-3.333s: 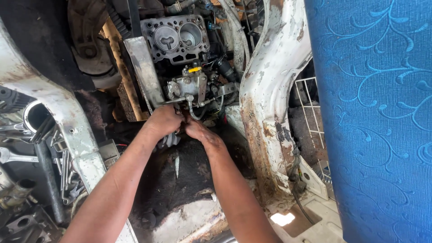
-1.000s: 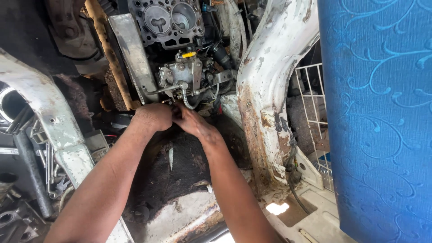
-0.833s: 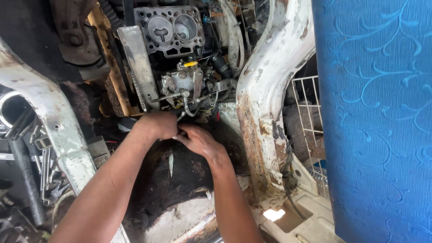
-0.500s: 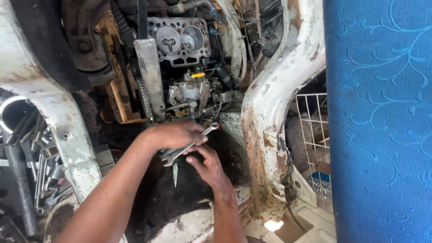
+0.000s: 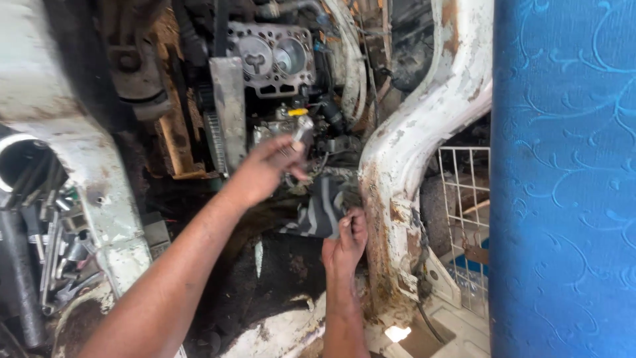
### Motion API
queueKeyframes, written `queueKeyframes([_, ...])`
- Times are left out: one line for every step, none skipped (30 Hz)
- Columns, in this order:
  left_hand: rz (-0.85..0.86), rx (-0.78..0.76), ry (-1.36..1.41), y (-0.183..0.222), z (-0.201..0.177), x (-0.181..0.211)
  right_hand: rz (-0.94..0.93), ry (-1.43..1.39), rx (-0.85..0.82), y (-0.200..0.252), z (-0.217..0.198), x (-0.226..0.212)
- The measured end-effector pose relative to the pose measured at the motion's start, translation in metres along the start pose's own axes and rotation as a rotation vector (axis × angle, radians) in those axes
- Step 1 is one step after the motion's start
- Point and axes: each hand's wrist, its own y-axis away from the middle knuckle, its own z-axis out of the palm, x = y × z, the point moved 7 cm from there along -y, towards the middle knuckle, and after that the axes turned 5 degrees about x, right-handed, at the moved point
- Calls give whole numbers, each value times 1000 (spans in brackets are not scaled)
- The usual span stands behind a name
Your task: The recorder is repairing an engine inside a vehicle, assisted by another person.
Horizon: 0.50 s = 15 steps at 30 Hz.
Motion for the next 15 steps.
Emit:
queueKeyframes([-14,11,158,-4,-2,-11,-67,-27,56,-2,-7,-8])
queueKeyframes([-22,30,312,-9,-7,-20,-135,-59,102,-7,-12,-14])
queueKeyframes([-21,24,316,-4,-1,-4,-140,-54,104,-10,13,-30])
queueKeyframes([-66,-13,-58,3,5,7,-108,-93,43,-13,43,-42])
queueKeyframes([-110,-50,-433,10,8,17,-75,-131,-17,-15,74,-54])
queueKeyframes([-110,-48,-431,13,10,20,-73,-130,-19,-19,71,-54])
queueKeyframes([-37,-103,-416,15,17,26,-114,-147,-72,-21,71,-58])
queueKeyframes([36,-158,-402,18,23,33,-154,-165,-124,-23,71,-61])
queueKeyframes([35,-157,-401,16,22,25,-152,-165,-125,-29,61,-63])
queueKeyframes([101,-182,-329,14,23,22,-254,-114,-110,-34,51,-71])
queueKeyframes([168,-206,-258,13,22,19,-355,-63,-94,-38,41,-79])
queueKeyframes([166,-203,-256,13,23,17,-351,-63,-96,-36,45,-89])
queueKeyframes([110,-248,-352,13,27,9,-385,-54,0,-34,43,-100])
queueKeyframes([54,-293,-449,13,30,2,-420,-46,96,-32,41,-112])
queueKeyframes([53,-291,-449,15,31,6,-418,-47,95,-35,38,-114])
